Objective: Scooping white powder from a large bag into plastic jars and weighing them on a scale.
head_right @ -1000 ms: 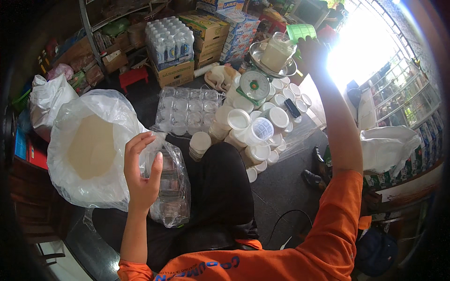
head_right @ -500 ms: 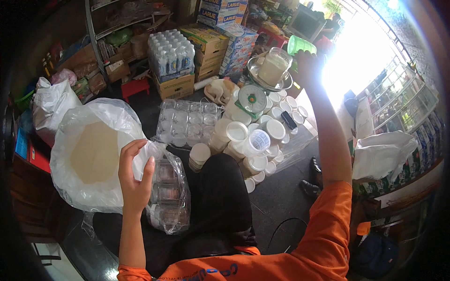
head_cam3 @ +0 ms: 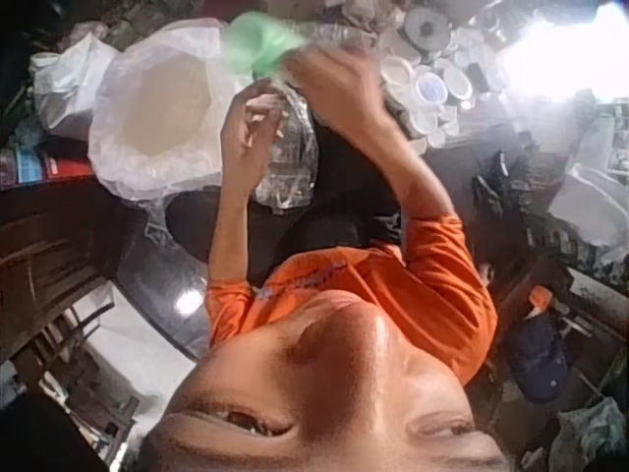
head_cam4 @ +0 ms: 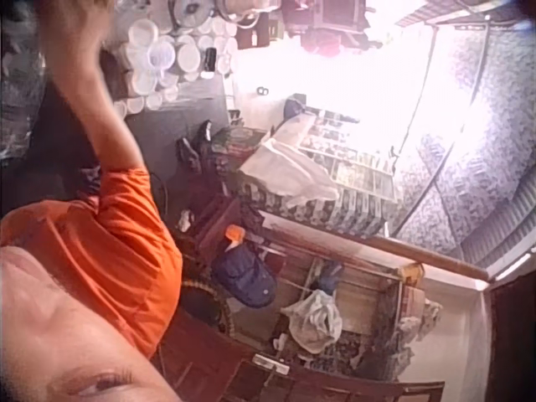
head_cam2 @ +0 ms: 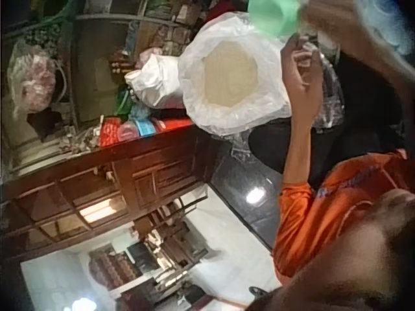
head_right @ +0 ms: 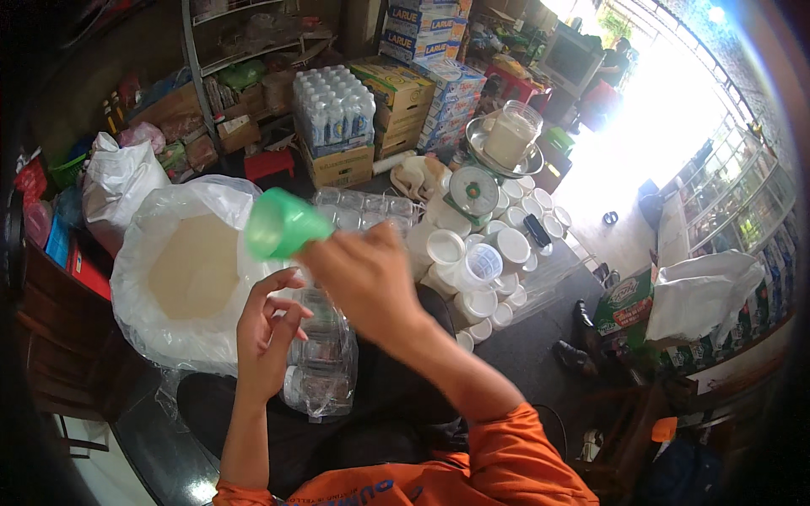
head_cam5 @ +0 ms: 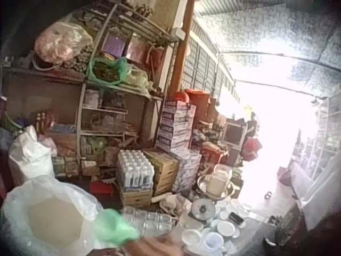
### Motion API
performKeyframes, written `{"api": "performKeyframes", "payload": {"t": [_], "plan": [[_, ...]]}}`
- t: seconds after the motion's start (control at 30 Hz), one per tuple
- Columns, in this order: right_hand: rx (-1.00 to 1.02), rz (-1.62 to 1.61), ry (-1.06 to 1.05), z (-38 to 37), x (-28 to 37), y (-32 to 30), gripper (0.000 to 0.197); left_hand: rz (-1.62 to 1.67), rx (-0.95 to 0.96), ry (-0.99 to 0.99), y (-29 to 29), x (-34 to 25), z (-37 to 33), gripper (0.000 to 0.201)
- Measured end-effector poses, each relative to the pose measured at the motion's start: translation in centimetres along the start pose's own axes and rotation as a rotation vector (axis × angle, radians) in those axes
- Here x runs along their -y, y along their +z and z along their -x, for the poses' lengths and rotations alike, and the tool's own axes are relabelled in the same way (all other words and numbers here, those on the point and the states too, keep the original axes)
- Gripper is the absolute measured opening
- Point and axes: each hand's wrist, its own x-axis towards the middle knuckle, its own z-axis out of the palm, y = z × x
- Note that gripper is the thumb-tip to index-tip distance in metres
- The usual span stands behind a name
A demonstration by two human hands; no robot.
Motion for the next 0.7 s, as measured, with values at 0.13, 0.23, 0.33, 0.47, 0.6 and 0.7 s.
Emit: {"api": "performKeyframes", "payload": {"t": [0.13,0.23,0.33,0.47,0.6,0.7], "plan": [[-0.031,-0.121,0.0,-0.7,4.5,2.7,0.014,0.13,-0.052,-0.029,-1.7,-0.3,1.8,0.04],[-0.102,-0.162,-0.048,-1.3,6.0,4.4,0.02,0.122,-0.131,-0.029,-2.9,-1.1,2.6,0.044],[-0.041,-0.328,-0.025,-1.2,8.1,5.4,0.031,0.174,-0.292,-0.06,-4.3,-0.9,3.9,0.051],[0.044,-0.395,-0.003,0.1,9.6,7.2,0.047,0.201,-0.388,-0.102,-6.6,-0.2,4.0,0.049],[0.127,-0.355,-0.039,1.0,11.2,7.4,0.042,-0.096,-0.377,-0.165,-9.8,0.3,4.8,0.033],[0.152,-0.322,-0.085,1.2,11.1,7.5,0.034,-0.165,-0.403,-0.205,-9.9,-0.5,4.3,0.032]]}}
